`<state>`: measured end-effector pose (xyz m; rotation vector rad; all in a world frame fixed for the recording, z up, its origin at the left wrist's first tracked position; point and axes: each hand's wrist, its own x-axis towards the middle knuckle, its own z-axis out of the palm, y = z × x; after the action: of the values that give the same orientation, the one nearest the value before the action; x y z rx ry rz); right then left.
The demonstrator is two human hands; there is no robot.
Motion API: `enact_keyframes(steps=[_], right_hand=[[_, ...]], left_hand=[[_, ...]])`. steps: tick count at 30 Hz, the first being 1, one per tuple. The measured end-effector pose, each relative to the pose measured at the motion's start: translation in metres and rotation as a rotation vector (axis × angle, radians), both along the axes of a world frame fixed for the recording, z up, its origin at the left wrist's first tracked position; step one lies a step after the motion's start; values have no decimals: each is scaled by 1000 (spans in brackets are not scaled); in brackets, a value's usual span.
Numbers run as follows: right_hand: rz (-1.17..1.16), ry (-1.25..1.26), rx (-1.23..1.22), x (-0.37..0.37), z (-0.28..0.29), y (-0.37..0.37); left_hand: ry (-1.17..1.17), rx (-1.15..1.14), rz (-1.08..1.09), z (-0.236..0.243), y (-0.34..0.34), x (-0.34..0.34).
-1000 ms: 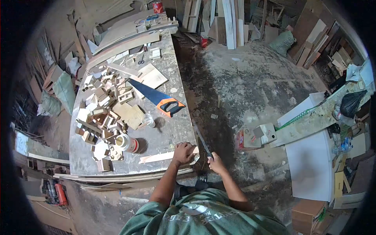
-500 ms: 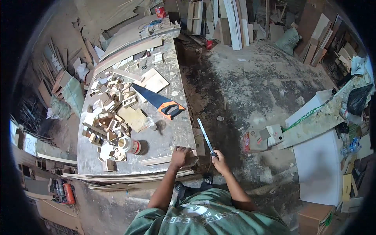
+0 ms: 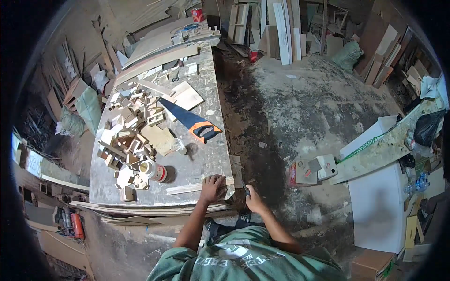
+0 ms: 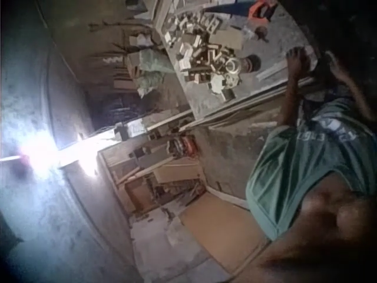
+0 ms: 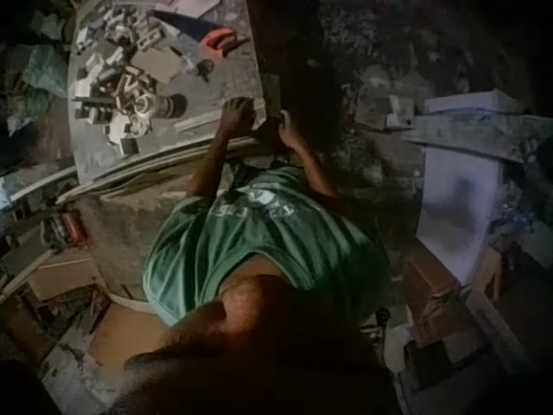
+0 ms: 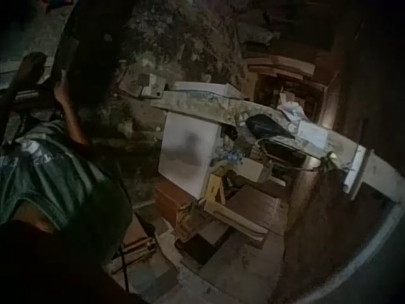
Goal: Measuring and cutting small wooden pieces with a handsaw and assembling them at a workshop workbench.
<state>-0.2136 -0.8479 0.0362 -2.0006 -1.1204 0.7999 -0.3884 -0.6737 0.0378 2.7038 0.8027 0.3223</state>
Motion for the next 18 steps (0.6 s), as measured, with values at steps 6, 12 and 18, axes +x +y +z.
enact_keyframes(steps=[6,12,18], right_hand=[[84,217,-467,-15,93,18],[127,6,-502,-16,79,30],[141,42,-397,-21,85,38]], left_hand=[[28,-2,-3,-19,3,3],[-58,24,-61,-6,-4,29],[0,-24,-5,-22,4,15]])
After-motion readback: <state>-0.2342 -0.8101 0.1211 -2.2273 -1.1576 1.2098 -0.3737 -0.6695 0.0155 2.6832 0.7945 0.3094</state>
